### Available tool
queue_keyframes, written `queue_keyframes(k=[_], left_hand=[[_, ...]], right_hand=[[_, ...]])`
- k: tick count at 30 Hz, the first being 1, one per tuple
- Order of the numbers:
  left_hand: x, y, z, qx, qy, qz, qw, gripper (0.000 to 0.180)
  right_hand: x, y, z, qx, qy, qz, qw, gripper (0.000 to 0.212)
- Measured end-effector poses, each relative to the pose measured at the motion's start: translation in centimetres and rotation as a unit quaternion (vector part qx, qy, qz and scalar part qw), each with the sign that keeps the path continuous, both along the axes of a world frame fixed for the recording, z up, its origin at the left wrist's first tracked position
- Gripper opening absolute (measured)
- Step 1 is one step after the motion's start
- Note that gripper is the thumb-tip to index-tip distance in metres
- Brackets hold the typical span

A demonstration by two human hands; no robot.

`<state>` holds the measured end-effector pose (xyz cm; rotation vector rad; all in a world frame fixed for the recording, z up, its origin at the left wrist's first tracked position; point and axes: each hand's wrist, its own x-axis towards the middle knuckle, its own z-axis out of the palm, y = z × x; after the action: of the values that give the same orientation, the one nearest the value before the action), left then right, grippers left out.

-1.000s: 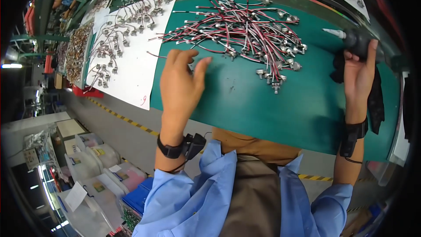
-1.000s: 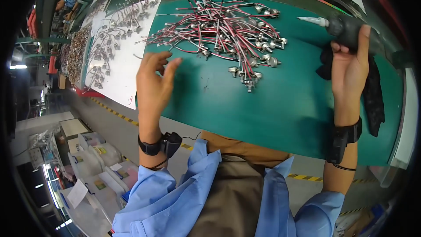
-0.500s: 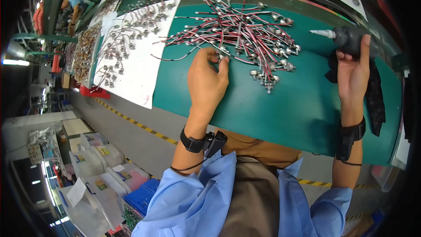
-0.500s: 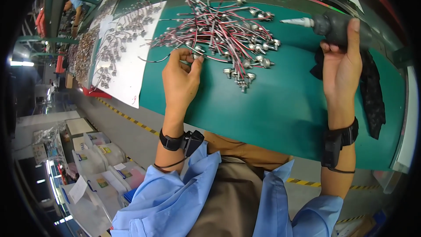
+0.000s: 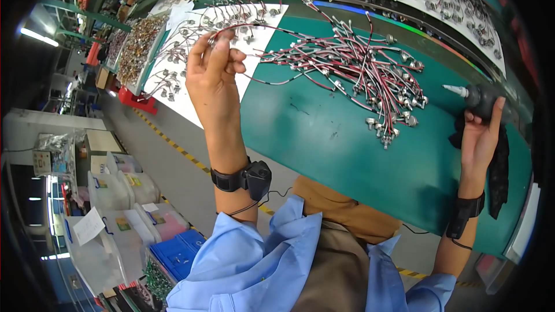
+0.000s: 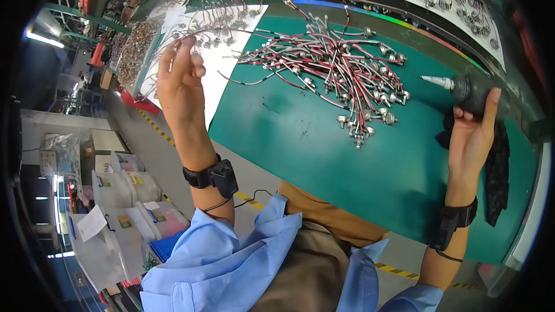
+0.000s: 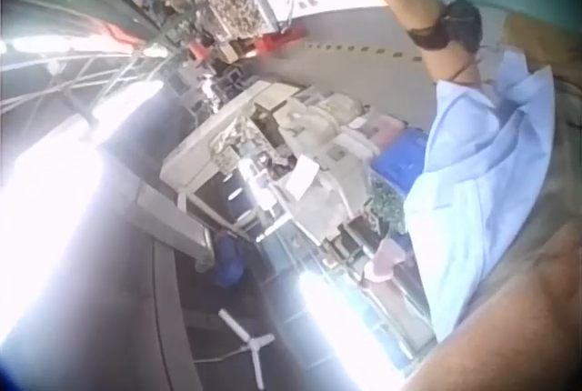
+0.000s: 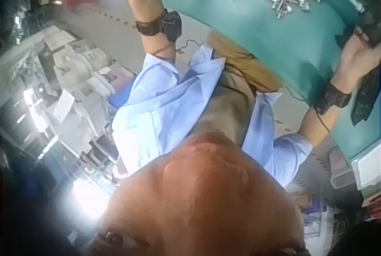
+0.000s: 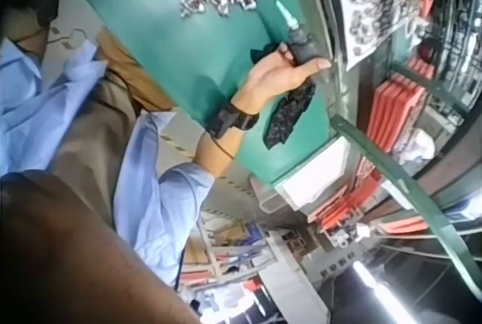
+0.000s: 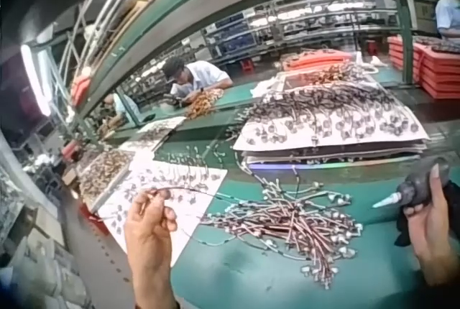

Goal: The person picks up a wire assembly from a pile, applies a substance to the connector using a squeeze bottle, and places the component onto a white sheet, repeating the process for several assemblies.

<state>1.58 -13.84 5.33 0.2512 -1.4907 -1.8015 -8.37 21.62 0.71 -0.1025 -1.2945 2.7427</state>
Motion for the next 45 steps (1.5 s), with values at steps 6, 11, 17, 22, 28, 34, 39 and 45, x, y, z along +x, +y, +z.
queue_keyframes(k=[6, 11, 17, 22, 28, 34, 39, 45], left_hand=[[-3.3, 1.3, 4.2, -0.004, 0.152, 0.002, 0.988, 0.022], [-5.2, 2.9, 6.5, -0.045, 0.221, -0.059, 0.972, 0.021], [-6.8, 8.2, 1.1, 0.097, 0.069, -0.230, 0.966, 0.022], [-6.9, 9.9, -2.4, 0.096, -0.095, -0.346, 0.929, 0.018], [-6.2, 11.8, -4.0, 0.199, -0.124, -0.413, 0.880, 0.018], [-5.1, 13.3, -4.1, 0.098, -0.160, -0.401, 0.896, 0.016], [-5.0, 13.4, -4.7, 0.083, -0.140, -0.405, 0.900, 0.017], [-4.9, 13.6, -5.0, 0.059, -0.117, -0.373, 0.918, 0.018]], right_hand=[[-0.3, 0.2, -0.2, -0.008, 0.003, -0.007, 1.000, 0.024], [-0.5, 0.4, -0.3, -0.018, -0.005, -0.028, 0.999, 0.024], [-0.2, 0.3, 0.0, -0.021, 0.000, -0.030, 0.999, 0.024], [0.5, -0.1, 0.4, -0.011, 0.065, 0.003, 0.998, 0.027], [1.7, -2.8, 3.4, 0.053, 0.073, -0.017, 0.996, 0.041], [1.5, -3.3, 2.7, 0.102, 0.173, -0.009, 0.979, 0.061], [2.5, -3.0, 1.2, 0.142, 0.196, -0.055, 0.969, 0.065], [3.0, -3.3, 0.9, 0.220, 0.198, -0.066, 0.953, 0.069]])
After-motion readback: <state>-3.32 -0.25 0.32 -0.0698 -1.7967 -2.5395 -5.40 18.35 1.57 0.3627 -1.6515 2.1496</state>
